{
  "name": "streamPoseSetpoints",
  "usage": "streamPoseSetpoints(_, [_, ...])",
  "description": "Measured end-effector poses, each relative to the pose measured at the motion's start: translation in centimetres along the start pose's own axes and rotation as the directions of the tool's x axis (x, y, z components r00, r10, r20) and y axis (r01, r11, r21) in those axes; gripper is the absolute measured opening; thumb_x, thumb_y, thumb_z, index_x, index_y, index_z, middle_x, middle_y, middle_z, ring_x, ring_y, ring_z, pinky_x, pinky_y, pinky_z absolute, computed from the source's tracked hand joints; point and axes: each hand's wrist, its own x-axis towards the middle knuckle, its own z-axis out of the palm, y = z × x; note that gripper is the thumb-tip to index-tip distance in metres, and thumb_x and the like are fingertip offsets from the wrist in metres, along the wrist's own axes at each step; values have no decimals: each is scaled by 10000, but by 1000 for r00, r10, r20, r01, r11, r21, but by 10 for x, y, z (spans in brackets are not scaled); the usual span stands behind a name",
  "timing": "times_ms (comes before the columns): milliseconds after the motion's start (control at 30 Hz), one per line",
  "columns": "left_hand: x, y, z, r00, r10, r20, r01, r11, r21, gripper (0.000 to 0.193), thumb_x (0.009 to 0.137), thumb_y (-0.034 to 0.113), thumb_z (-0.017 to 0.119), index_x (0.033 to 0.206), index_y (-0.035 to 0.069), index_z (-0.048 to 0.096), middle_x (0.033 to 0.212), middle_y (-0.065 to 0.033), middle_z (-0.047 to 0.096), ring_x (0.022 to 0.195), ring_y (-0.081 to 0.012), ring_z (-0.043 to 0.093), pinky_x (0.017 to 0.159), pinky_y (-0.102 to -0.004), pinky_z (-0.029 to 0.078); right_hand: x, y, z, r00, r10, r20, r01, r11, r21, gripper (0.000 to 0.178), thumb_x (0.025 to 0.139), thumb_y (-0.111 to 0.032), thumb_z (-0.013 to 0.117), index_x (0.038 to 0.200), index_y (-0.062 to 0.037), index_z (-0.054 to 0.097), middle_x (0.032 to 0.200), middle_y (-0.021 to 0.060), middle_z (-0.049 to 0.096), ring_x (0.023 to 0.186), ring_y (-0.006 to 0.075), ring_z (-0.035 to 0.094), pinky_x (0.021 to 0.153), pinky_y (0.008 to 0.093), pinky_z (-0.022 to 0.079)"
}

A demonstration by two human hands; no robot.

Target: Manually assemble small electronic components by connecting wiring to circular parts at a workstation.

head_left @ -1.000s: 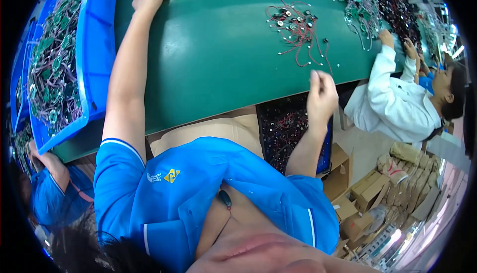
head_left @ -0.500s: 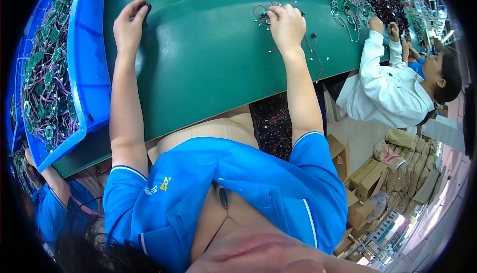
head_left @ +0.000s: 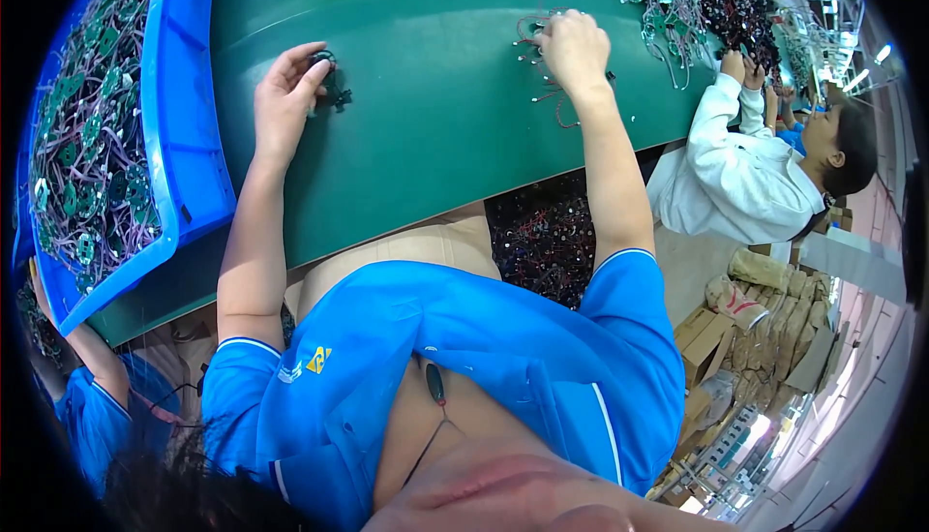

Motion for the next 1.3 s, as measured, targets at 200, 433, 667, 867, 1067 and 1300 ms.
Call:
streamPoseSetpoints(200, [-6,-3,4,996,-23,88,38,985,-170,257,899,46,601,1155,32,619,919,-68,661,652,-73,542,546,-165,421,17,2,-19,987,112,-115,-101,990,98,162,803,-251,663,832,-101,717,848,75,631,796,278,597,693,403,464])
streamPoseSetpoints(433, [-4,-6,0,998,-8,58,18,986,-166,255,909,41,581,1162,34,612,918,-69,658,629,-70,530,526,-160,408,18,6,-16,950,251,-184,-177,922,345,168,809,-261,658,820,-101,709,843,61,625,802,267,588,707,393,459])
streamPoseSetpoints(667, [-4,-7,5,997,-23,77,35,987,-154,255,916,45,574,1169,21,602,915,-78,654,629,-78,545,539,-164,427,5,-18,9,971,6,-239,61,961,270,173,822,-268,648,816,-103,700,842,46,622,804,252,576,713,386,454])
streamPoseSetpoints(867, [-7,-6,5,995,-35,94,55,975,-213,248,931,56,559,1169,-5,589,898,-94,644,645,-95,577,564,-180,461,8,-27,16,947,-112,-302,179,962,206,164,841,-254,633,862,-100,683,844,38,628,788,233,575,698,378,452])
streamPoseSetpoints(1067, [-13,-1,9,996,-29,89,55,951,-304,240,948,66,536,1168,-21,579,890,-107,633,655,-106,595,585,-195,486,11,-81,-53,876,-34,-481,356,719,597,106,835,-175,664,882,-80,654,774,27,628,623,190,537,576,314,432])
streamPoseSetpoints(1300, [-10,0,6,1000,11,5,-9,940,-342,239,959,81,523,1167,-23,582,884,-102,624,656,-103,590,607,-196,496,-7,-172,-45,824,-187,-534,535,564,629,47,860,-89,656,872,-62,620,701,-5,596,535,83,452,511,224,387])
